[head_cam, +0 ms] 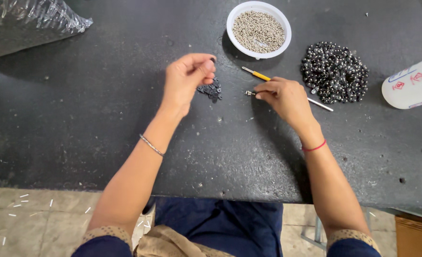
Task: The person sits at a workbench assembling small black plastic flower-shaped components, pressing small white plastic inserts into each black base by hand and using a yellow-handled awl to adjust the parts. They set each finished piece on the table in a growing pile and reach for the next black base.
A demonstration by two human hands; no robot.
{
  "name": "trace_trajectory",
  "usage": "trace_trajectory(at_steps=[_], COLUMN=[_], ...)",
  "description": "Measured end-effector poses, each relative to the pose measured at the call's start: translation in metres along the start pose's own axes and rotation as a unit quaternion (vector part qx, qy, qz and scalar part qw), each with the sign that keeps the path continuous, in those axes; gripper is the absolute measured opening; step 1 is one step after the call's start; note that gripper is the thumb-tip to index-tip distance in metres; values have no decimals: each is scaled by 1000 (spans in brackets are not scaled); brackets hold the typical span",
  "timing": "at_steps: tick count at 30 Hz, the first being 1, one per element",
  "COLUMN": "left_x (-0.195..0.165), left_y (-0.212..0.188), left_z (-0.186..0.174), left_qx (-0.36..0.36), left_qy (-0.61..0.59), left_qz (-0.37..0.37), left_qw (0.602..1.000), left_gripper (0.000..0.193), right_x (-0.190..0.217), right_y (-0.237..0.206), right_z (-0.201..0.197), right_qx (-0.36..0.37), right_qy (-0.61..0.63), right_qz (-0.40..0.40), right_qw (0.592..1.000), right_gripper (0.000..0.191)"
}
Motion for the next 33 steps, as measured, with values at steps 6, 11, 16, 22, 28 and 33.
trace_trajectory(at_steps=[6,11,16,22,28,33], left_x=[40,57,55,47,39,34], left_y=[-2,-3,-5,-7,-12,-14], left_z=[20,31,35,37,39,42], left_qx=[42,52,47,37,33,40], left_qy=[-51,-48,-28,22,69,78], left_qz=[-75,-98,-72,-38,-38,-32], left_qw=[995,993,996,998,996,996], left_gripper=[28,27,24,19,16,15], right_x=[1,3,9,32,35,34], right_y=[3,6,13,9,8,8], right_z=[8,10,5,3,5,4], right_qx=[7,9,-31,-97,-114,-122], right_qy=[-17,-56,36,143,160,160], right_qz=[28,45,56,6,22,4], right_qw=[999,997,997,985,980,980], right_gripper=[16,7,11,11,12,11])
Point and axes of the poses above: each hand's wrist, its own y-axis towards the middle knuckle, its own z-axis out of the palm, x = y × z, the point moved 8 cm from there along y, towards the middle knuckle, and after that the axes turned 7 degrees about -z, right-handed, at the moved point
